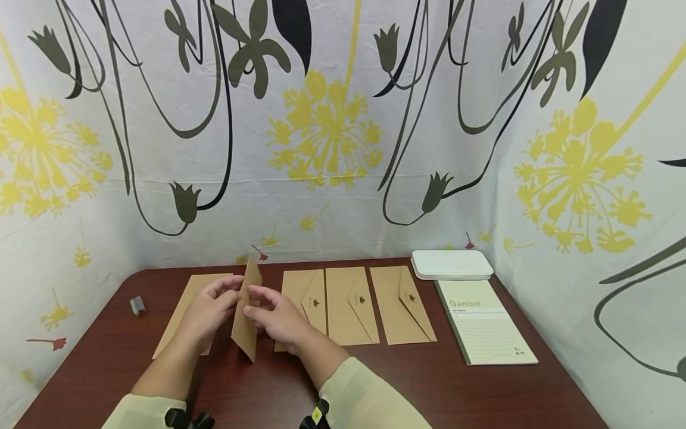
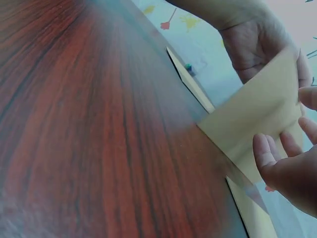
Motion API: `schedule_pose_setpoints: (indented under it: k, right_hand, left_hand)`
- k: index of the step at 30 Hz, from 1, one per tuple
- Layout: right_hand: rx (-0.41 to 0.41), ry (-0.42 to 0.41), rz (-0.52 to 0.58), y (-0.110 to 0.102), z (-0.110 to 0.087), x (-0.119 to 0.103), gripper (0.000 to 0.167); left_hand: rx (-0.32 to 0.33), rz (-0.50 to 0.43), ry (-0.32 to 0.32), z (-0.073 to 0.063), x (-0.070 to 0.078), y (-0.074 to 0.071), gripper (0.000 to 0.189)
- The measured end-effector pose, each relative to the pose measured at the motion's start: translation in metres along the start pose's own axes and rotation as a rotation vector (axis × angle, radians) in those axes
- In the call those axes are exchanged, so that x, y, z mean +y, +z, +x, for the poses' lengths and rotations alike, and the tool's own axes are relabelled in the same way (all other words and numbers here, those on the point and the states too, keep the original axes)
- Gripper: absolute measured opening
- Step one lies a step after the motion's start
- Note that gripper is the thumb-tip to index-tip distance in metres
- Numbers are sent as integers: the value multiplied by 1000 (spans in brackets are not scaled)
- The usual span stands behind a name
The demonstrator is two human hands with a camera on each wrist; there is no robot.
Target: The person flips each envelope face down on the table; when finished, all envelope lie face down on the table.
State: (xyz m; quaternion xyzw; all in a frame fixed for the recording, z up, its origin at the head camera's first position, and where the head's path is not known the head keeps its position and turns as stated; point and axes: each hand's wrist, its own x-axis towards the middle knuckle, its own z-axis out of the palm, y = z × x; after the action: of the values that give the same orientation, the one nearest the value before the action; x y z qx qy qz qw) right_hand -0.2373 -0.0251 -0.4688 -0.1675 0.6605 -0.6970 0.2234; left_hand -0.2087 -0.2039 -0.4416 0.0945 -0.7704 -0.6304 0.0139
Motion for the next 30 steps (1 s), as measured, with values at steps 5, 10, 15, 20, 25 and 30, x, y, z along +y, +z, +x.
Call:
schedule_pose_setpoints:
  k: [5,10,15,20,25,30]
  right_hand:
    - [-3,23,9,-1,1,4,49]
    - [7,37,20,-4,4,6,58]
    - [29,55,40,-10,7,8,62]
    - [41,61,74,-16,9,8,64]
    - [45,70,92,-18,10,7,65]
    - [45,78,96,-21,10,6,64]
  left_hand:
    - [14,10,-9,0,1,-7,48]
    - [55,49,-2,2,-1,-14,47]
    - [77,59,-16,6,-5,-19,49]
    - [89,30,-45,11,-12,-25,53]
    - [91,54,-50,14,-22,-30,56]
    - [82,206,-32,19,-31,-34,55]
